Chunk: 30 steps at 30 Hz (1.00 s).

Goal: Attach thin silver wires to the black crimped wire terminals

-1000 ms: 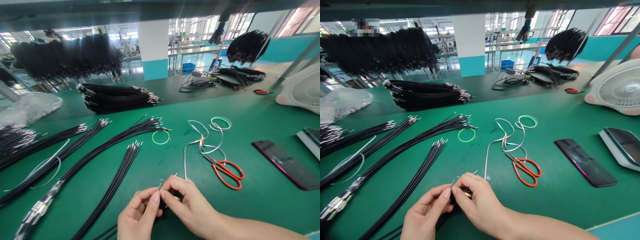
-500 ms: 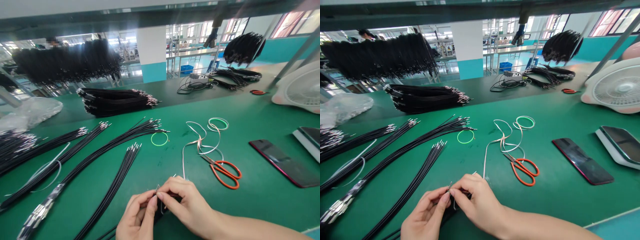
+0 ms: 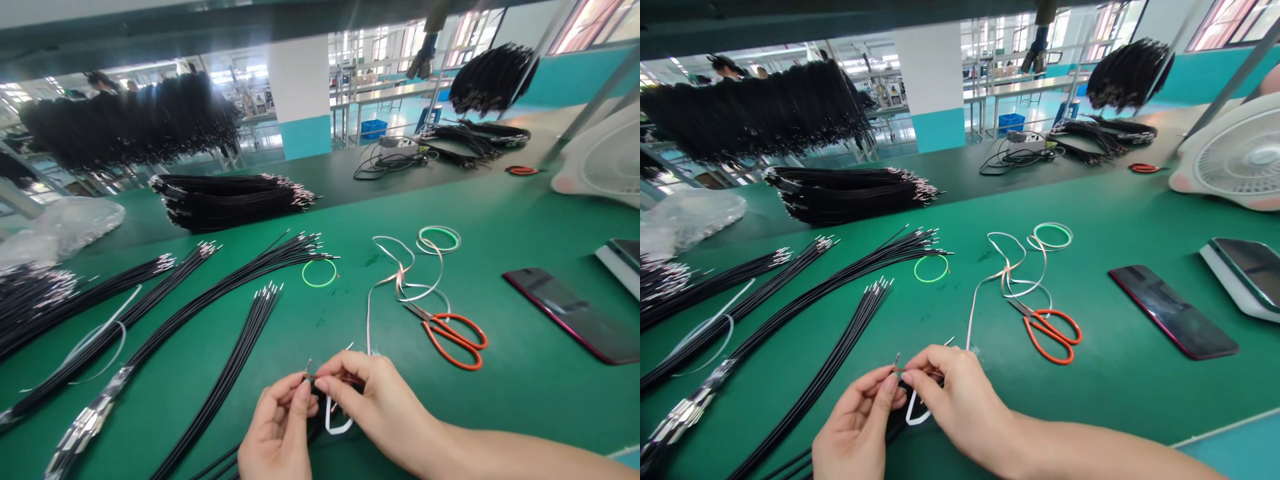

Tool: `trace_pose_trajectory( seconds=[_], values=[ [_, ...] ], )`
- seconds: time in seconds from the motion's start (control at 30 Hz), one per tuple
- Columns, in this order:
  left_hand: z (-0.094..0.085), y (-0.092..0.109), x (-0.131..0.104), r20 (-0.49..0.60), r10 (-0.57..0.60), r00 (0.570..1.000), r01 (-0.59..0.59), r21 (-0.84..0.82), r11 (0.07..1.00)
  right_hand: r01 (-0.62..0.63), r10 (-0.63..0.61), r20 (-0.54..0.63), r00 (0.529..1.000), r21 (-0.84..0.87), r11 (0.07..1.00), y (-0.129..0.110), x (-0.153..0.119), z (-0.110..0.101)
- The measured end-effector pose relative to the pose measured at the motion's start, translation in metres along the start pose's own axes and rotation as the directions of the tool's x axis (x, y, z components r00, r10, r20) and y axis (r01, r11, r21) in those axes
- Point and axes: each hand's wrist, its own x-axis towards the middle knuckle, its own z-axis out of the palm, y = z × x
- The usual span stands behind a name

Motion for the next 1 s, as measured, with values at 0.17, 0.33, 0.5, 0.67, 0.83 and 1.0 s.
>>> trace_pose_trajectory(
  seconds=[0.17,0.33,0.5,0.67,0.83,1.0],
  values=[
    [-0.013,-0.006,0.012,0.179,-0.132,0.975,0.14,-0.037,0.989,0.018,-0.018,0.014,1.0,-0.04,0.999,-0.004,-0.004,0.003],
    [-0.016,-0.004,0.013,0.231,-0.146,0.962,0.162,-0.052,0.985,0.156,-0.17,-0.032,0.985,-0.271,0.95,-0.006,-0.005,0.005],
    [-0.014,0.002,0.01,0.236,-0.171,0.957,0.2,-0.106,0.974,0.206,-0.23,-0.048,0.972,-0.303,0.93,-0.01,-0.003,0.005],
    [-0.01,0.009,0.004,0.229,-0.191,0.955,0.226,-0.139,0.964,0.194,-0.207,-0.017,0.978,-0.286,0.938,-0.011,-0.003,0.004],
    [-0.014,0.009,0.006,0.298,-0.242,0.924,0.296,-0.152,0.943,0.182,-0.192,-0.014,0.981,-0.258,0.949,-0.01,-0.003,0.003],
    [-0.02,0.006,0.01,0.362,-0.289,0.886,0.376,-0.197,0.906,0.182,-0.189,-0.011,0.982,-0.236,0.955,-0.011,-0.002,0.003]
  ],
)
